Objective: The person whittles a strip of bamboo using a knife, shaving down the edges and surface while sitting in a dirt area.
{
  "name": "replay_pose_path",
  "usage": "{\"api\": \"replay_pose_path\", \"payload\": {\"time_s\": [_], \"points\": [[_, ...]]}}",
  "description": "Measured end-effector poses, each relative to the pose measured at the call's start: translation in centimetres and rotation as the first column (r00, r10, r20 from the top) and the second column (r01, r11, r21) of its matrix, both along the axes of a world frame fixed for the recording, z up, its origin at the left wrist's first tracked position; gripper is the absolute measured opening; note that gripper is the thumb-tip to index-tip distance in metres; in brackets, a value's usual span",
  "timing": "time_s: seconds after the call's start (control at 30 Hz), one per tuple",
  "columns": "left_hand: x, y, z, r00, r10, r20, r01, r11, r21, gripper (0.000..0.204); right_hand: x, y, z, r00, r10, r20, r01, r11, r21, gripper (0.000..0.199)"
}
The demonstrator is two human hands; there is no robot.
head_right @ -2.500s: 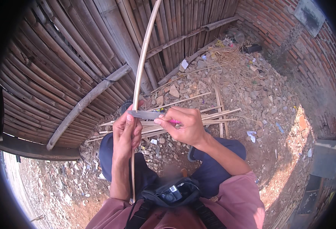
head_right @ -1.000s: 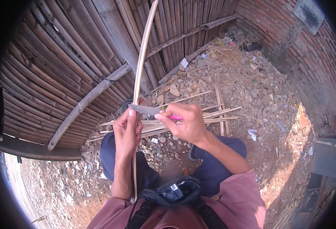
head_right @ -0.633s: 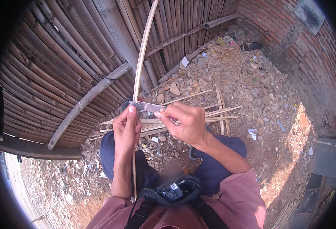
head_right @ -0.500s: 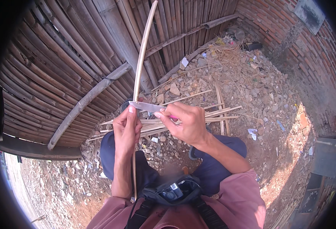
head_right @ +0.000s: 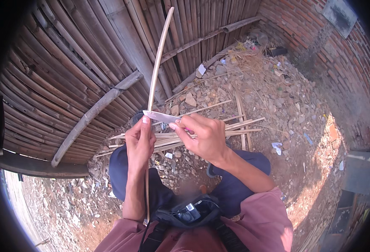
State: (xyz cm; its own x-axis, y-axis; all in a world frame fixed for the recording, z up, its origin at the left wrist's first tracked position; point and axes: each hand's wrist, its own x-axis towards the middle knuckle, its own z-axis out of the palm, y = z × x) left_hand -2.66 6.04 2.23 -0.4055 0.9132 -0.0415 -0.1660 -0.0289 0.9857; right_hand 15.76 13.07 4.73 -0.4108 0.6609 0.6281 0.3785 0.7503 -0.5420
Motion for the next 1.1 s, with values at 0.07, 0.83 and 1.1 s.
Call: {"api": "replay_pose_path", "payload": {"time_s": [0.07, 0.83, 1.1], "points": [[0.2, 0.2, -0.3, 0.999, 0.03, -0.04, -0.029, 0.999, 0.034, 0.038, -0.1, 0.3, 0.0, 1.0, -0.002, 0.01, 0.002, 1.0, -0.005, 0.016], [0.6, -1.8, 0.8, 0.85, -0.045, -0.524, 0.017, 0.998, -0.057, 0.038, 5.5, 10.4, -0.3, 0.903, -0.219, -0.369, 0.131, 0.96, -0.249, 0.021], [0.9, -1.8, 0.1, 0.829, -0.181, -0.529, 0.16, 0.983, -0.086, 0.036, 0.7, 3.4, -2.1, 0.993, 0.111, 0.042, -0.088, 0.928, -0.361, 0.03]]}}
